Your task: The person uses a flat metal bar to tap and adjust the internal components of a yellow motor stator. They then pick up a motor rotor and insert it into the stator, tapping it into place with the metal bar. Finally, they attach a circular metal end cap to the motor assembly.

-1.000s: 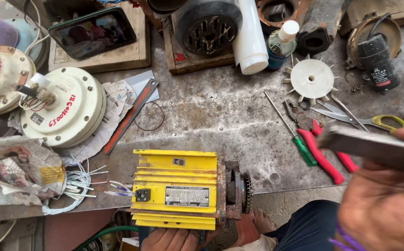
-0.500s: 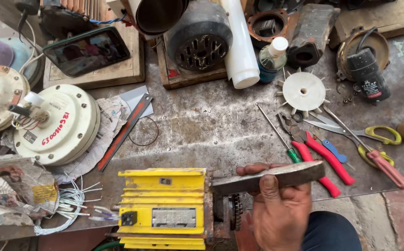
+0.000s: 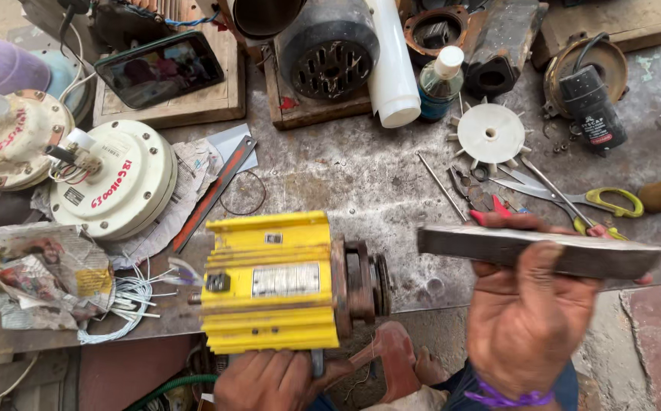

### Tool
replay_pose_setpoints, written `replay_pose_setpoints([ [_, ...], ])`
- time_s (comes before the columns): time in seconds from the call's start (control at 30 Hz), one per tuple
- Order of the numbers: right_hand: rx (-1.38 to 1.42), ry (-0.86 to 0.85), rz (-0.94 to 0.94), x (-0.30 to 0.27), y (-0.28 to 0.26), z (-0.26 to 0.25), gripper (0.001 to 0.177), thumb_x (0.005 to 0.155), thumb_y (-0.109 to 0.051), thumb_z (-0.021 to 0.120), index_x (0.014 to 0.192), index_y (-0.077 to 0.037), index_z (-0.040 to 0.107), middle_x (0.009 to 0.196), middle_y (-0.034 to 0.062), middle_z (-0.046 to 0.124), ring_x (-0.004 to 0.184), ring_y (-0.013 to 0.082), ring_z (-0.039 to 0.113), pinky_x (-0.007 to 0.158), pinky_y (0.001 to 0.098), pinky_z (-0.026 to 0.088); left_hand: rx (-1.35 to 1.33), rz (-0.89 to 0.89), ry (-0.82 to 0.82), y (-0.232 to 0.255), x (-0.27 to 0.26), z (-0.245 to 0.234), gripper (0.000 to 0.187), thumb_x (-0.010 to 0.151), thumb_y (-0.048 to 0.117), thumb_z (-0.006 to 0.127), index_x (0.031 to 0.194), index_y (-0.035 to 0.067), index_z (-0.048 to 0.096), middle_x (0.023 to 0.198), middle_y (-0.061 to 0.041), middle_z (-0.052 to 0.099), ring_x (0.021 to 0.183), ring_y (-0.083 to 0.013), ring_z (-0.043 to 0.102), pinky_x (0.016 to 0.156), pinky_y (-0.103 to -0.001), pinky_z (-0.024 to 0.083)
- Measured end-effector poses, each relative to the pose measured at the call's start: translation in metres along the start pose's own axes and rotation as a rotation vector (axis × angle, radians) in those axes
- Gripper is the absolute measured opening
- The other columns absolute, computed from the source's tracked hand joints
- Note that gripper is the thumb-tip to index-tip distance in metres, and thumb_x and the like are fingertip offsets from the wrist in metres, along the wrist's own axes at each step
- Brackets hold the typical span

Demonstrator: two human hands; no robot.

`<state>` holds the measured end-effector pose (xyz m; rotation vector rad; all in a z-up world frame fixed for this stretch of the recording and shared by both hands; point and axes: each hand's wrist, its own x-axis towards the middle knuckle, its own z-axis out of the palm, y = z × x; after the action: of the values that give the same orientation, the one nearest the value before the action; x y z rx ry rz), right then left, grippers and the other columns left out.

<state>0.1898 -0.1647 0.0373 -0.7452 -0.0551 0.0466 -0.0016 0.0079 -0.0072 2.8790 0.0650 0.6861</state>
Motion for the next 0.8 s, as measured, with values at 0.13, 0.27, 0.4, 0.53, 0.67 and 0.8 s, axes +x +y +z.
replay_pose_setpoints([
  [0.13, 0.008, 0.013, -0.064, -0.009, -0.017, -0.009, 0.022, 0.103, -0.005, 0.064, 0.124, -0.008, 0.061, 0.108, 0.0109, 0.069, 0.101, 0.0268, 0.072, 0.085, 0.0446, 0.062, 0.028, -0.075, -0.089, -0.002, 0.033, -0.022, 0.057, 0.074, 0.065, 0.078, 0.064, 0.01, 0.067, 0.053, -0.003, 0.061, 0.044, -0.0193, 0.059, 0.041, -0.036, 0.047],
  [0.27, -0.188, -0.063, -0.013, -0.024, 0.001, -0.025, 0.018, 0.104, -0.004, 0.067, 0.121, 0.001, 0.062, 0.115, 0.0179, 0.07, 0.112, 0.0318, 0.071, 0.098, 0.0479, 0.062, 0.143, -0.144, -0.021, -0.008, 0.064, -0.025, 0.051, 0.089, 0.048, 0.071, 0.055, 0.014, 0.055, 0.051, -0.004, 0.056, 0.045, -0.0227, 0.056, 0.043, -0.04, 0.044],
  [0.4, -0.212, -0.078, -0.174, -0.023, -0.004, -0.023, 0.016, 0.11, -0.005, 0.071, 0.122, 0.001, 0.063, 0.113, 0.0178, 0.07, 0.109, 0.0302, 0.071, 0.097, 0.0439, 0.061, 0.127, -0.163, 0.115, -0.001, 0.081, -0.032, 0.041, 0.101, 0.021, 0.062, 0.061, 0.014, 0.059, 0.056, -0.003, 0.061, 0.046, -0.0224, 0.058, 0.044, -0.039, 0.045],
  [0.53, -0.143, -0.031, -0.314, -0.027, -0.009, -0.017, 0.018, 0.111, -0.011, 0.073, 0.123, 0.0, 0.065, 0.109, 0.0151, 0.071, 0.103, 0.0268, 0.072, 0.093, 0.0426, 0.063, 0.128, -0.158, 0.149, 0.004, 0.082, -0.034, 0.038, 0.101, 0.016, 0.059, 0.064, 0.012, 0.061, 0.058, -0.005, 0.06, 0.049, -0.0239, 0.058, 0.045, -0.039, 0.046],
  [0.67, -0.279, -0.136, -0.109, -0.056, 0.052, 0.006, 0.028, 0.106, -0.009, 0.071, 0.125, 0.003, 0.056, 0.111, 0.0199, 0.069, 0.105, 0.0289, 0.068, 0.098, 0.0471, 0.056, 0.087, -0.126, 0.171, 0.007, 0.084, -0.038, 0.035, 0.103, 0.013, 0.056, 0.068, 0.011, 0.062, 0.062, -0.006, 0.061, 0.052, -0.0253, 0.06, 0.05, -0.04, 0.047],
  [0.8, -0.103, -0.009, -0.341, -0.049, 0.003, -0.009, 0.016, 0.114, -0.006, 0.067, 0.121, 0.002, 0.055, 0.106, 0.018, 0.068, 0.094, 0.0298, 0.073, 0.093, 0.0517, 0.064, 0.155, -0.143, 0.173, 0.003, 0.083, -0.033, 0.043, 0.099, 0.016, 0.059, 0.056, 0.012, 0.055, 0.055, -0.008, 0.057, 0.047, -0.0285, 0.057, 0.046, -0.043, 0.045],
])
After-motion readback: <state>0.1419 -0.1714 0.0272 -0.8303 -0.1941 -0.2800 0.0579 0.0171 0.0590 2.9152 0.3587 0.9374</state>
